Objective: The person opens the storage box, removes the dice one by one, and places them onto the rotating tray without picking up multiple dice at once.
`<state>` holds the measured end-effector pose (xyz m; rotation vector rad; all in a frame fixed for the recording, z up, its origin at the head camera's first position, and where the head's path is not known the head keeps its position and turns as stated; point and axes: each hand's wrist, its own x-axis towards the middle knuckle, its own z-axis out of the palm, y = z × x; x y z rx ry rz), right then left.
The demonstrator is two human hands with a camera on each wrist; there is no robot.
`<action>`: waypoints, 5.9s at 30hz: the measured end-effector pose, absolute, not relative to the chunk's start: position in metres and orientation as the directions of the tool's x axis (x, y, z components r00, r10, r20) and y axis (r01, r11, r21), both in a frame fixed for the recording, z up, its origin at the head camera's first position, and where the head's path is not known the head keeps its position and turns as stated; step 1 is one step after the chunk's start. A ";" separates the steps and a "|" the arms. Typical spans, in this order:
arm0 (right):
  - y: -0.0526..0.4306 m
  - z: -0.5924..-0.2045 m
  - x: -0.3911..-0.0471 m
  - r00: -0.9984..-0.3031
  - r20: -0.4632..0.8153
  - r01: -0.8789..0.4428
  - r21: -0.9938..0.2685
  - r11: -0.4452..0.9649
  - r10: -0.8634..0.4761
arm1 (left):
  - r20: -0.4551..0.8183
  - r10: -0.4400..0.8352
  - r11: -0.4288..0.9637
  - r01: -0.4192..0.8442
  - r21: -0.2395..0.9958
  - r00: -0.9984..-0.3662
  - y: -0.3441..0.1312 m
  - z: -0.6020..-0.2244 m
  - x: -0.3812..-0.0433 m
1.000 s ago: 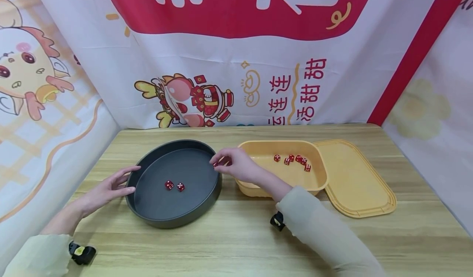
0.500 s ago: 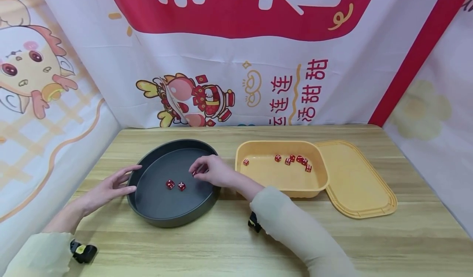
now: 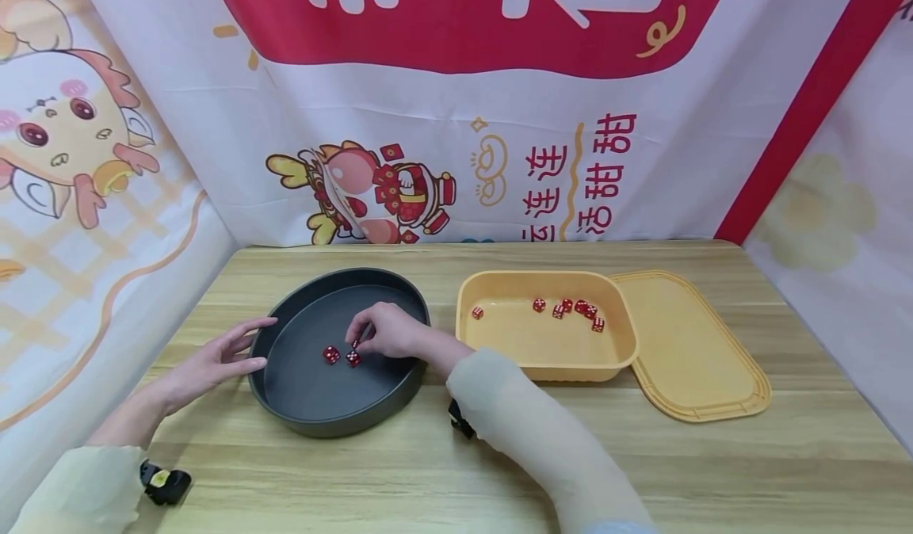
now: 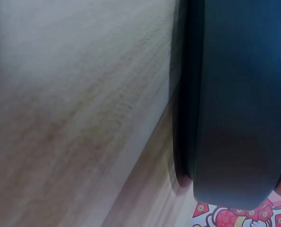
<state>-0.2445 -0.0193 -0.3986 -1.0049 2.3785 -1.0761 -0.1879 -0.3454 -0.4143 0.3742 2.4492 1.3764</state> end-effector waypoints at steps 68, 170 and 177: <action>0.158 -0.410 -0.253 -0.851 0.148 -0.432 -0.742 0.512 -0.503 | -0.157 0.360 0.524 0.060 0.849 -0.920 -0.342 -0.410 -0.185; -0.022 -0.398 -0.241 -0.623 0.000 -0.454 -0.815 0.361 -0.782 | -0.154 0.354 0.516 0.056 0.855 -0.922 -0.345 -0.414 -0.188; -0.039 -0.401 -0.240 -0.592 0.018 -0.491 -0.801 0.343 -0.806 | -0.152 0.361 0.509 0.058 0.859 -0.920 -0.345 -0.414 -0.190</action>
